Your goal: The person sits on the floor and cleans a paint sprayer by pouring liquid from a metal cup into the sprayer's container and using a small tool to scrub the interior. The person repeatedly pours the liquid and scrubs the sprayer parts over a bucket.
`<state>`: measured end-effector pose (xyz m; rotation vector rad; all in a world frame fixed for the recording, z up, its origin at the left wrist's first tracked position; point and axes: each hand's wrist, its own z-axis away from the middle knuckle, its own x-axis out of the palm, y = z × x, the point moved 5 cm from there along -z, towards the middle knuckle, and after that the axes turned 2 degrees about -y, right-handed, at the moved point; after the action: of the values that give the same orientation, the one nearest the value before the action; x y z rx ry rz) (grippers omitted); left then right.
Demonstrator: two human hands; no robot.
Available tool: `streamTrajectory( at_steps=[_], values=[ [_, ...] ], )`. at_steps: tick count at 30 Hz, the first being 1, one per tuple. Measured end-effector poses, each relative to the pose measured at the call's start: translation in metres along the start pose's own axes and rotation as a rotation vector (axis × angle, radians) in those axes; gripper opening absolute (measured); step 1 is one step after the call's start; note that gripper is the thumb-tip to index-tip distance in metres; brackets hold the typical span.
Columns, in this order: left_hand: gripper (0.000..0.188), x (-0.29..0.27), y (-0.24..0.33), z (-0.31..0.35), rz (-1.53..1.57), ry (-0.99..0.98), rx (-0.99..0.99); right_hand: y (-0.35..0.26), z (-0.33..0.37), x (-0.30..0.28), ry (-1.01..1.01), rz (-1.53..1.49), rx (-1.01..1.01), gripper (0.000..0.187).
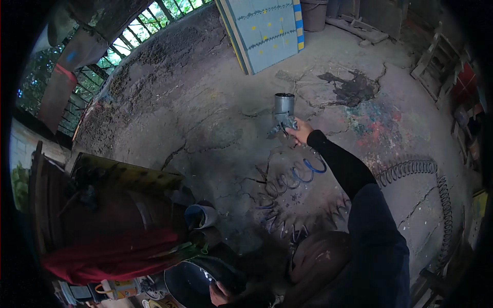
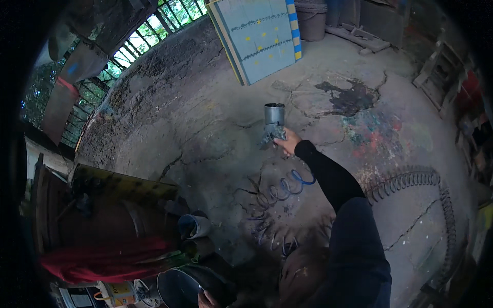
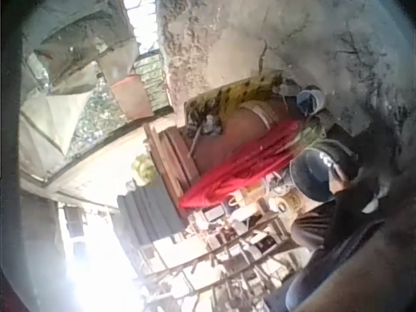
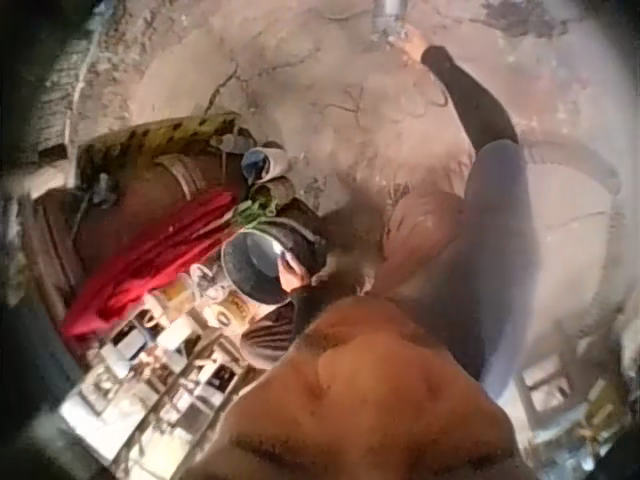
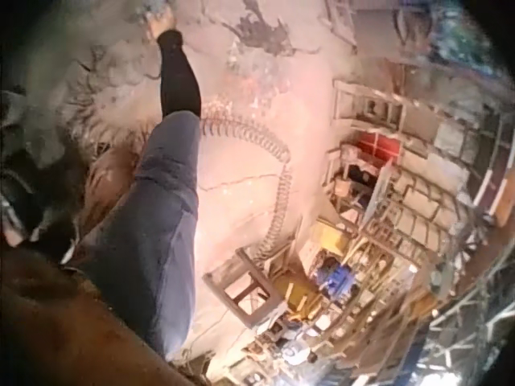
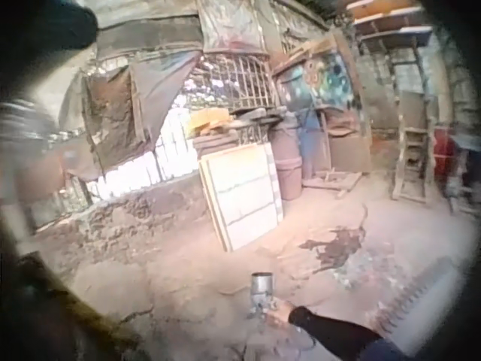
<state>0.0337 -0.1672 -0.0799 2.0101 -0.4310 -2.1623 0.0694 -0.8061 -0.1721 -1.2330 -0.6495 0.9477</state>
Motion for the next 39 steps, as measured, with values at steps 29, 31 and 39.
streamTrajectory(
  at_steps=[29,31,39],
  values=[
    [0.054,0.012,-0.018,-0.007,-0.041,-0.188,-0.172,0.065,-0.136,-0.135,0.198,-0.681,-0.098,0.050],
    [0.054,0.012,-0.027,-0.003,-0.044,-0.185,-0.167,0.052,-0.140,-0.120,0.161,-0.772,-0.160,0.052],
    [0.055,0.011,-0.040,-0.002,0.014,-0.203,-0.134,0.013,-0.128,-0.081,-0.005,-0.912,-0.233,0.054]
  ],
)
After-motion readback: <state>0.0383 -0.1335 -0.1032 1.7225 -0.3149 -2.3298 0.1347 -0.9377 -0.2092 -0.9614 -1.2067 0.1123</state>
